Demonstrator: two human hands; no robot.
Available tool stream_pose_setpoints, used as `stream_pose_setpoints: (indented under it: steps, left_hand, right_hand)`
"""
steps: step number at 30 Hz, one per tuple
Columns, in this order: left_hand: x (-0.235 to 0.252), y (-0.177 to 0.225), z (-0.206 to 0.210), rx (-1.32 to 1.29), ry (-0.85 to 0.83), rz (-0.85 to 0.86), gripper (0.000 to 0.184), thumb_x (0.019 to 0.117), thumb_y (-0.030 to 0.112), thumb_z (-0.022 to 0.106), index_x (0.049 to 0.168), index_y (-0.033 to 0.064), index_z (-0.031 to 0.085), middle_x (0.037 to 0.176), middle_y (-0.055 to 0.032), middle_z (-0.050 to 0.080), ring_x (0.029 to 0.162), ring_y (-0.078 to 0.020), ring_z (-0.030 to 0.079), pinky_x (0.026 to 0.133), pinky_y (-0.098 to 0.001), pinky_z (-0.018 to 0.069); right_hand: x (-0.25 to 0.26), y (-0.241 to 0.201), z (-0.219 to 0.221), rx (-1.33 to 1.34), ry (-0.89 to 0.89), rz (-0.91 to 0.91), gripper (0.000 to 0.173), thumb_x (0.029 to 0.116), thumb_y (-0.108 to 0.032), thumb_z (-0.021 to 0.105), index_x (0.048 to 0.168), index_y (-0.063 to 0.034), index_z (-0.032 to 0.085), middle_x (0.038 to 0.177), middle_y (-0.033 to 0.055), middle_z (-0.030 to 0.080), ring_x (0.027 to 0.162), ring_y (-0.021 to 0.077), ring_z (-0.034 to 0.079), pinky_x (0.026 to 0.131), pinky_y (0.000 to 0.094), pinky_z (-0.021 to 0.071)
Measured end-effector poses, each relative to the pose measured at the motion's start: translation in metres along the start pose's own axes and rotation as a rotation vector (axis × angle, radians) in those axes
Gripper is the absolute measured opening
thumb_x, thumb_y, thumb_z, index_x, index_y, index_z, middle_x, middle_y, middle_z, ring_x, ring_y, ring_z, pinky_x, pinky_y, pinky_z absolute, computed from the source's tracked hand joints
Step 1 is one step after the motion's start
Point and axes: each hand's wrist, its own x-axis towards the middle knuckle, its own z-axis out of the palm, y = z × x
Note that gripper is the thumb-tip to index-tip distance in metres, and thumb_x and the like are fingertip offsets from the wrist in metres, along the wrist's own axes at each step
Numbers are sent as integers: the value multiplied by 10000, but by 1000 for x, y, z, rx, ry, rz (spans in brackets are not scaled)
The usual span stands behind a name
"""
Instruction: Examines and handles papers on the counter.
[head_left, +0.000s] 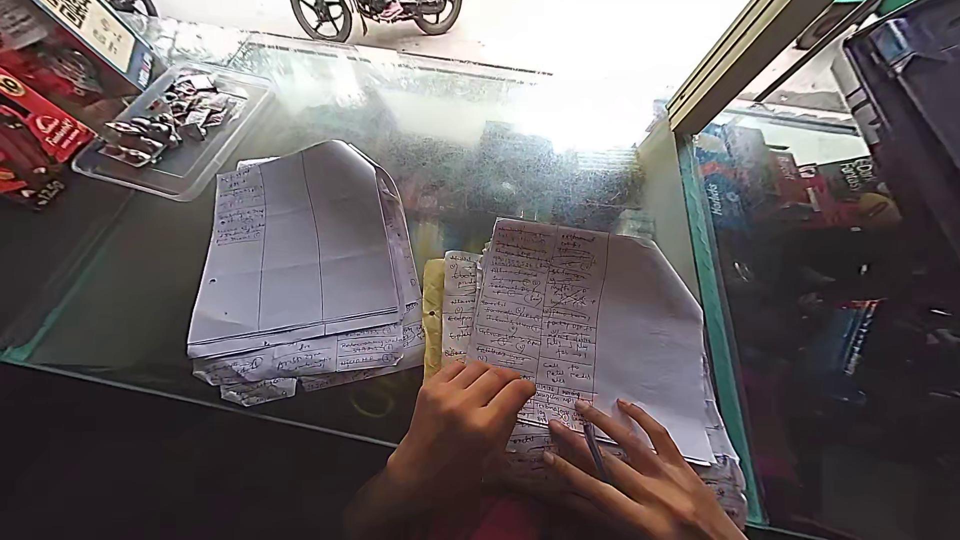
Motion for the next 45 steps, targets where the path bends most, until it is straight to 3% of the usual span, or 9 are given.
stream_pose_setpoints:
  steps: [3, 8, 14, 17, 20, 24, 30, 36, 45]
  left_hand:
    - [1, 0, -3, -85, -14, 68, 227, 1003, 52, 500, 990, 119, 716, 996, -52, 769, 869, -152, 718, 696, -268, 536]
    - [-1, 4, -10, -79, -49, 83, 183, 1017, 122, 563, 987, 177, 735, 1095, -47, 757, 1125, -190, 674, 975, -337, 495]
    - [1, 4, -5, -12, -206, 104, 229, 1045, 175, 526, 1111, 195, 745, 1299, -61, 703, 1281, -238, 620, 1099, -444, 454]
    - [-2, 2, -1, 2, -272, 89, 269, 1063, 226, 481, 1192, 199, 715, 1367, -72, 664, 1307, -277, 598, 1087, -477, 457]
    - [-5, 3, -1, 12, -272, 87, 269, 1059, 262, 488, 1185, 207, 719, 1353, -75, 671, 1278, -283, 614, 1063, -470, 471]
    - [-9, 14, 0, 43, -243, 108, 284, 1043, 297, 484, 1134, 219, 740, 1287, -73, 704, 1190, -273, 658, 959, -440, 512]
    - [-3, 19, -10, -30, -233, 188, 206, 1019, 209, 547, 1073, 144, 735, 1035, -71, 748, 888, -219, 720, 676, -322, 561]
    - [14, -13, -29, 65, -260, 229, 257, 1055, 242, 494, 1130, 166, 727, 1270, -95, 702, 1229, -262, 644, 1026, -406, 506]
    - [82, -43, -49, 83, -425, 312, 441, 980, 420, 548, 1293, 126, 650, 1346, -125, 647, 1305, -337, 580, 1038, -503, 484]
  right_hand:
    - [-8, 1, -2, 2, -23, -28, 300, 1089, -258, 487, 1356, -299, 617, 1431, -61, 631, 1479, 207, 398, 1182, 498, 251]
    - [-24, 0, -10, 13, -39, -68, 313, 1094, -179, 458, 1337, -269, 634, 1424, -67, 637, 1477, 191, 400, 1186, 476, 260]
    - [-39, 3, -13, 31, -7, -104, 272, 1093, -228, 476, 1318, -231, 630, 1415, -43, 647, 1455, 172, 449, 1211, 446, 287]
    - [-37, 7, -19, 6, 120, -41, 261, 1075, -347, 525, 1279, -213, 616, 1361, -13, 670, 1368, 144, 540, 1172, 372, 366]
    - [-26, 9, -27, -65, 305, 102, 178, 1073, -233, 519, 1190, -156, 628, 1264, 28, 718, 1245, 145, 629, 1090, 328, 435]
    - [-5, 3, -28, 23, 305, 343, 302, 1078, -320, 504, 1277, -123, 617, 1350, 73, 679, 1315, 141, 579, 1090, 276, 430]
    - [1, 12, -6, -39, 59, 285, 483, 1062, -520, 426, 1374, -177, 563, 1483, 49, 591, 1427, 227, 480, 1166, 432, 327]
    - [-10, 23, -13, 30, -30, 248, 475, 1057, -566, 393, 1346, -234, 572, 1505, -12, 573, 1457, 189, 446, 1194, 436, 297]
    - [2, 46, -12, 65, -19, 158, 456, 1040, -571, 436, 1323, -249, 589, 1495, -22, 583, 1444, 192, 461, 1167, 449, 323]
